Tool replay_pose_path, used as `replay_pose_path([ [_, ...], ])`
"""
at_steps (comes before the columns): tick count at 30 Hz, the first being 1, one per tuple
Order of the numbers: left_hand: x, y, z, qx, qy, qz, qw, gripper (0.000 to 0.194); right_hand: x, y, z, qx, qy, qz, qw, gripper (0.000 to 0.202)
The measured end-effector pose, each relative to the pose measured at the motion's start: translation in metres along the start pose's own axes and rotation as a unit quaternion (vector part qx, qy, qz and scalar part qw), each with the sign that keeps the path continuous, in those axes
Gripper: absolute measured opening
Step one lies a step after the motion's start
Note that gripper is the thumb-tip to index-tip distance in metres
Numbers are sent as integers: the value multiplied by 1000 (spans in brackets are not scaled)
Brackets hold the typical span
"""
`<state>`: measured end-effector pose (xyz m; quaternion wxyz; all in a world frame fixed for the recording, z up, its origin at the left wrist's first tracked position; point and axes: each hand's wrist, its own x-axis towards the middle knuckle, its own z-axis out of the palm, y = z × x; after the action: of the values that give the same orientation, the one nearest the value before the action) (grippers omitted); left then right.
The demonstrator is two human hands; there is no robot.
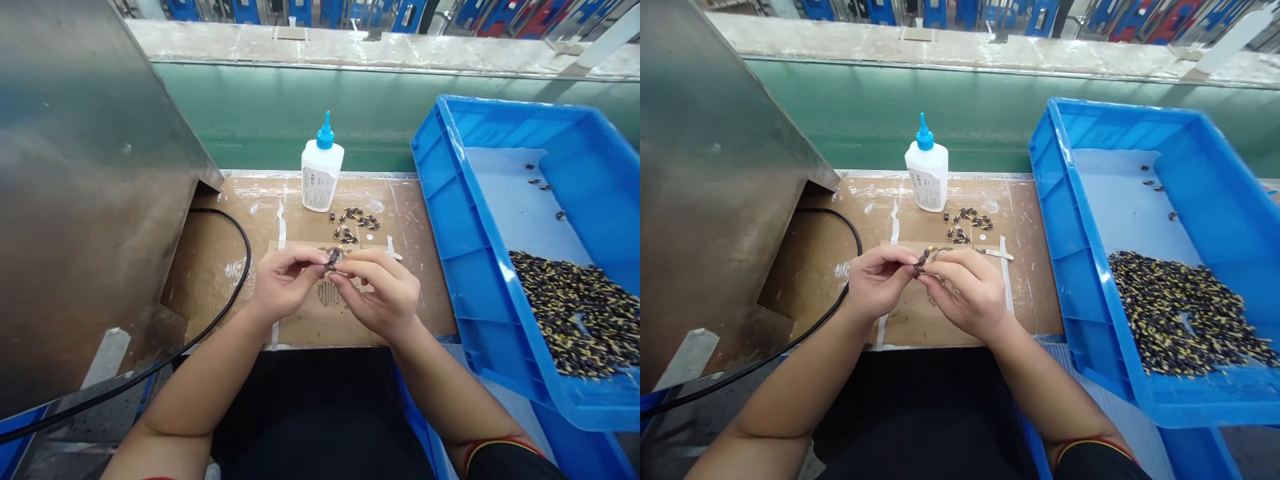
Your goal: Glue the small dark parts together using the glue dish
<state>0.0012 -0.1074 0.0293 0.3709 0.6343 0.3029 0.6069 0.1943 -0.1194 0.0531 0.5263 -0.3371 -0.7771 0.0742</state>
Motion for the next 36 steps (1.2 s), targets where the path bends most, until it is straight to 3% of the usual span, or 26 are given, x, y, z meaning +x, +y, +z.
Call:
replay_pose_path([
  [5, -2, -3, -3, 115, -17, 81, 990, 14, -3, -1, 0, -37, 7, 21, 999, 12],
  [10, 2, 5, 0, 203, -38, 170, 963, 23, -8, 0, -2, -75, 16, -11, 997, 12],
  [21, 0, 9, 6, 183, -42, 204, 961, 23, -18, 0, -10, -70, 12, -68, 995, 28],
  [28, -1, 5, 6, 202, -16, 241, 949, 25, -19, -7, -6, -51, 27, -27, 998, 24],
  [30, -2, 5, 7, 172, -12, 229, 958, 22, -19, -12, -4, -20, 40, -7, 999, 22],
  [33, -3, 7, 7, 83, -34, 144, 985, 17, -20, -16, -2, 9, 64, 31, 997, 17],
  [36, -3, 10, 7, -14, -63, 81, 995, 15, -21, -18, -3, 23, 70, 53, 996, 14],
])
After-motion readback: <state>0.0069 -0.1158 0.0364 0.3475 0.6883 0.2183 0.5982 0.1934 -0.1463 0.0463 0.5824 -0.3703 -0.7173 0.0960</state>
